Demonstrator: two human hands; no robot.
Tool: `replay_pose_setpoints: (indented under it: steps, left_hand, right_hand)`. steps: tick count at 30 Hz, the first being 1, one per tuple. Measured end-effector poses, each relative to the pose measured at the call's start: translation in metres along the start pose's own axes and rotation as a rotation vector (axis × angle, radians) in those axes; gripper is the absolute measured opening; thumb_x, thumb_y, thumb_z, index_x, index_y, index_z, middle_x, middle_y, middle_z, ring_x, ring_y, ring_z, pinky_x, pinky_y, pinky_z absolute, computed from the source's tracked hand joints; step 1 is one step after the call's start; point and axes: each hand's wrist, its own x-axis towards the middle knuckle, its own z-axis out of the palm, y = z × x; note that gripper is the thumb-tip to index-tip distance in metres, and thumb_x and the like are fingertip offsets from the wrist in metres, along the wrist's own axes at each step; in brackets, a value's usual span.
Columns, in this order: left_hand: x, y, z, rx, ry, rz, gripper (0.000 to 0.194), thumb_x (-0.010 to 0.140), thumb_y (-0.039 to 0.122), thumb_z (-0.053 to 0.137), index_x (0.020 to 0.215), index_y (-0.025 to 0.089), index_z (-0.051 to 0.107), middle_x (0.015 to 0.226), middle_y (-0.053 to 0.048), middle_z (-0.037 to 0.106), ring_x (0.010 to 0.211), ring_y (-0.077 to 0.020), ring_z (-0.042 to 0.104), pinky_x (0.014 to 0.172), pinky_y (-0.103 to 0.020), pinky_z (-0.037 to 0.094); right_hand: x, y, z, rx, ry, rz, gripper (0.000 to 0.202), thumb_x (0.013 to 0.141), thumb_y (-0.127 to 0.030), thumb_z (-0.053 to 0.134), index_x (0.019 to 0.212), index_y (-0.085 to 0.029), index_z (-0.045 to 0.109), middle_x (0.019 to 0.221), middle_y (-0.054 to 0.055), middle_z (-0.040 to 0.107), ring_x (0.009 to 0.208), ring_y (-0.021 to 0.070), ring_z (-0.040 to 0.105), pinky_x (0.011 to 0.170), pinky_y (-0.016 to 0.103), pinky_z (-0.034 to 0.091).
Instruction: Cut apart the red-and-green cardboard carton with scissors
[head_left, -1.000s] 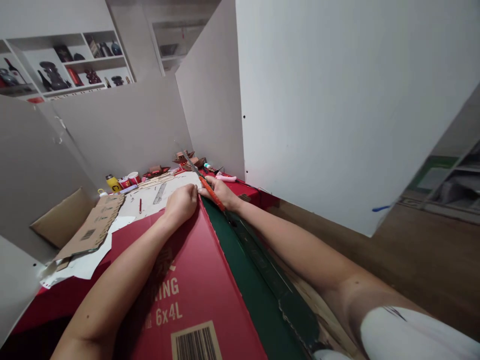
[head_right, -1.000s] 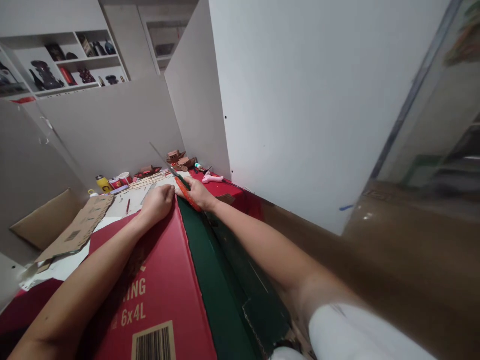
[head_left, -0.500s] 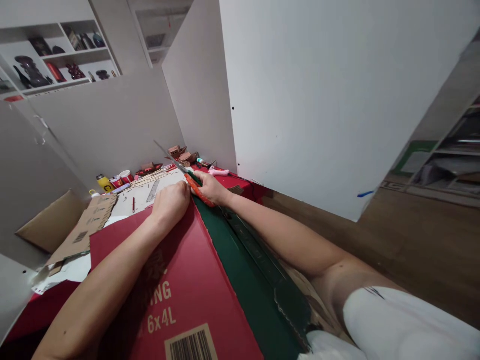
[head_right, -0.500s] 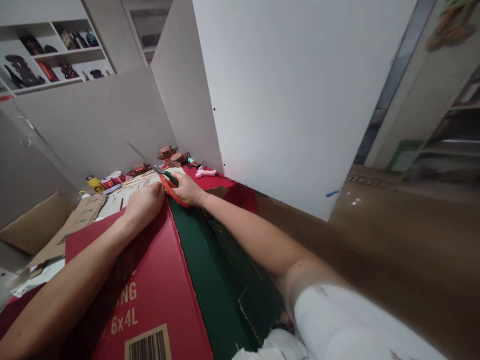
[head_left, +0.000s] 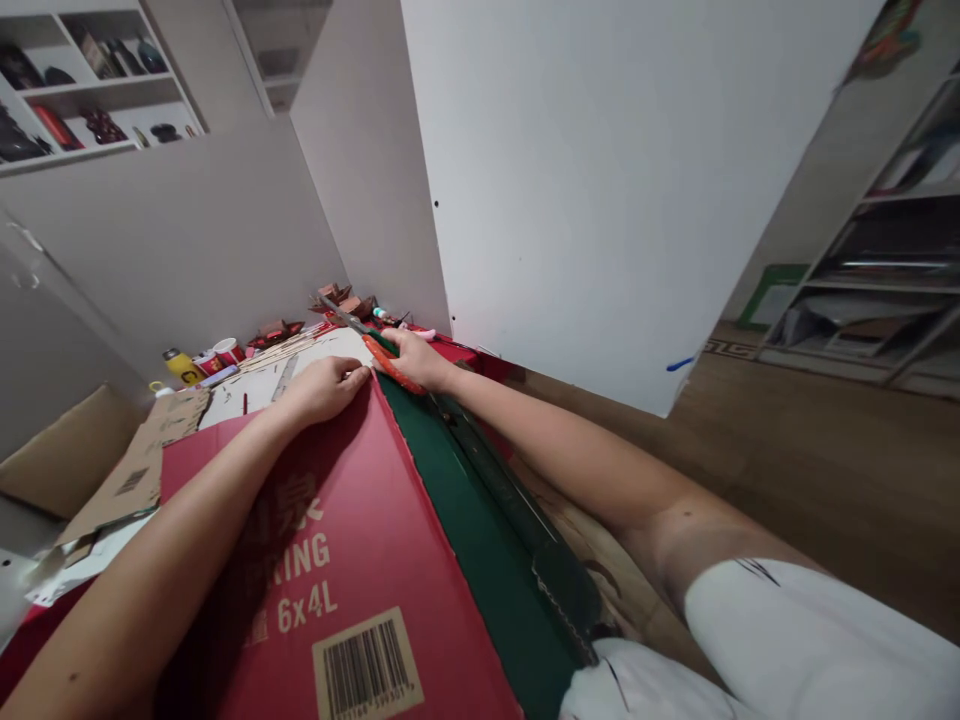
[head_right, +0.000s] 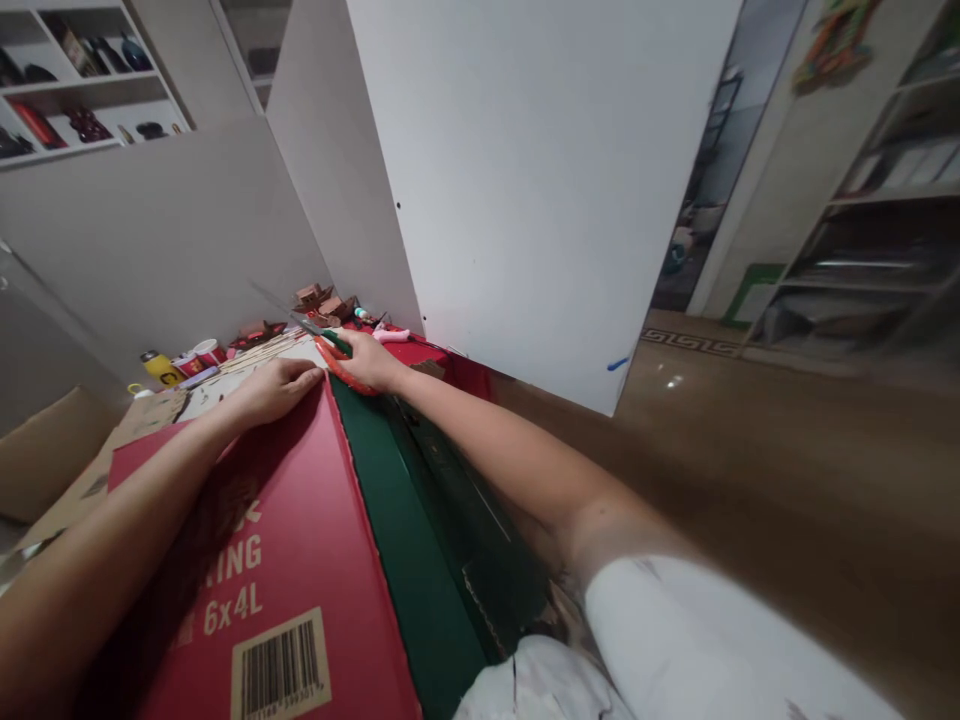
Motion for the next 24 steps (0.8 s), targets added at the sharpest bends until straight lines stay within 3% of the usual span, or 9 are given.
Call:
replay_pose_setpoints:
  steps: [3,6,10,14,19,21,24]
  left_hand:
    - [0.003,0.001,-0.002,-0.097,-0.086,0.047,0.031,0.082,0.044,0.046,0.081,0.022,0.066,0.084,-0.001,0.069,0.079,-0.0172,0.059,0.071,-0.025,0.041]
    - [0.003,-0.001,-0.006,-0.146,-0.11,0.007,0.032,0.079,0.049,0.051,0.075,0.021,0.065,0.078,0.0,0.066,0.072,-0.0162,0.056,0.064,-0.024,0.041]
    - [-0.001,-0.01,-0.012,-0.185,-0.045,-0.074,0.037,0.079,0.054,0.051,0.066,0.02,0.057,0.061,0.001,0.054,0.056,-0.0134,0.045,0.052,-0.026,0.032]
    - [0.001,-0.007,-0.011,-0.195,0.087,-0.086,0.043,0.082,0.052,0.048,0.055,0.02,0.04,0.052,0.003,0.036,0.05,-0.0103,0.032,0.05,-0.026,0.022]
    - [0.019,0.004,0.005,-0.181,0.21,-0.095,0.047,0.086,0.053,0.044,0.053,0.02,0.035,0.053,0.003,0.034,0.051,-0.0097,0.031,0.051,-0.026,0.022]
    - [0.027,0.003,0.013,-0.157,0.237,-0.104,0.05,0.087,0.055,0.042,0.053,0.02,0.037,0.053,0.003,0.036,0.051,-0.0101,0.032,0.052,-0.026,0.024]
    - [0.036,-0.005,0.028,-0.099,0.251,-0.144,0.052,0.087,0.058,0.042,0.052,0.02,0.041,0.052,0.001,0.041,0.052,-0.0122,0.038,0.053,-0.027,0.026]
  right_hand:
    - [-0.004,0.005,-0.002,-0.027,0.016,0.029,0.034,0.07,-0.042,0.058,0.088,-0.013,0.057,0.082,0.003,0.061,0.081,0.0186,0.056,0.075,0.031,0.046]
    - [-0.013,0.003,-0.007,-0.077,0.041,0.041,0.035,0.073,-0.043,0.059,0.091,-0.013,0.058,0.085,0.004,0.062,0.082,0.0191,0.056,0.074,0.031,0.045]
    - [-0.039,-0.015,-0.026,-0.157,0.073,0.03,0.034,0.074,-0.043,0.065,0.091,-0.015,0.059,0.088,0.006,0.063,0.084,0.0208,0.056,0.081,0.035,0.044]
    - [-0.071,-0.027,-0.046,-0.257,0.109,0.064,0.033,0.077,-0.045,0.065,0.096,-0.017,0.059,0.09,0.007,0.065,0.083,0.0214,0.058,0.079,0.034,0.045]
    - [-0.103,-0.006,-0.055,-0.258,0.185,0.31,0.04,0.072,-0.054,0.068,0.087,-0.019,0.058,0.085,0.004,0.063,0.078,0.02,0.057,0.074,0.033,0.046]
    - [-0.118,0.002,-0.059,-0.208,0.22,0.456,0.045,0.069,-0.06,0.069,0.085,-0.019,0.056,0.075,0.001,0.058,0.067,0.0164,0.054,0.064,0.031,0.046]
    - [-0.145,0.002,-0.071,-0.086,0.164,0.629,0.056,0.067,-0.072,0.065,0.082,-0.02,0.051,0.059,-0.005,0.043,0.048,0.0103,0.04,0.046,0.025,0.036]
